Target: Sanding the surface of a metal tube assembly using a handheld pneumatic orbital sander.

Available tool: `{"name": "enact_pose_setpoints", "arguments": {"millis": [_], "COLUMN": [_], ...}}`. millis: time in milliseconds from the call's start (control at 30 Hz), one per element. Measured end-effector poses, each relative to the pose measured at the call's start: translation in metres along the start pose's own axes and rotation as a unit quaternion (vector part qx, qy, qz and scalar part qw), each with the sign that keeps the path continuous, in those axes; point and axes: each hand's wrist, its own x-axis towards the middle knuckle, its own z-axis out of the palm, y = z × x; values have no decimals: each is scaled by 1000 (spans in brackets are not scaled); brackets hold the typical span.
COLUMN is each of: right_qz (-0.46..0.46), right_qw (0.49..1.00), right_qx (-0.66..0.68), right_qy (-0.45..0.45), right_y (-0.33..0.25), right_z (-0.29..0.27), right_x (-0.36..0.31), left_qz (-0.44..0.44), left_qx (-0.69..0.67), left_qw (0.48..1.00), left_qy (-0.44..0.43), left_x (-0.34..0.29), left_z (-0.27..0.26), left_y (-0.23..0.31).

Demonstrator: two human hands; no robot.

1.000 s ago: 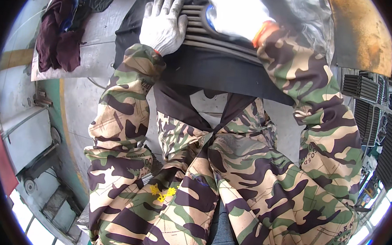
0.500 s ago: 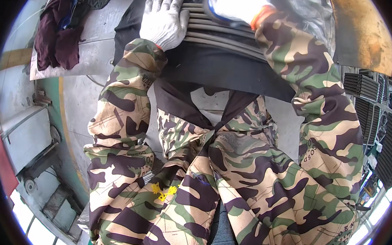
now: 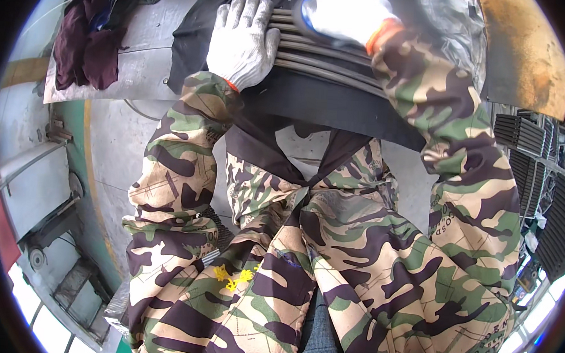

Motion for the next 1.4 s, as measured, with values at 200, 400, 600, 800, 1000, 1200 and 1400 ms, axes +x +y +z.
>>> {"name": "enact_pose_setpoints", "arguments": {"millis": [200,400,600,800,1000,1200,1400], "right_qz": [8,6,-23,5,-16,-23,1], "right_qw": [1000,1000,999,1000,1000,1000,1000], "right_qx": [16,11,35,25,7,13,18], "right_qy": [-15,2,-2,-15,26,2,-11], "right_y": [0,-7,-13,-11,-9,-14,-15], "right_z": [-5,-1,-4,-2,7,-2,-1], "right_x": [-22,2,-16,-15,0,-11,-12], "left_qz": [2,3,1,-23,-16,-24,-45], "left_qx": [-12,1,-2,-22,-25,-16,-37], "left_qw": [999,999,999,999,999,1000,998], "left_qy": [32,40,40,16,23,13,5], "left_x": [0,3,1,-3,2,14,4], "left_z": [5,5,3,1,1,3,0], "left_y": [1,-7,-1,4,-1,-3,1]}}
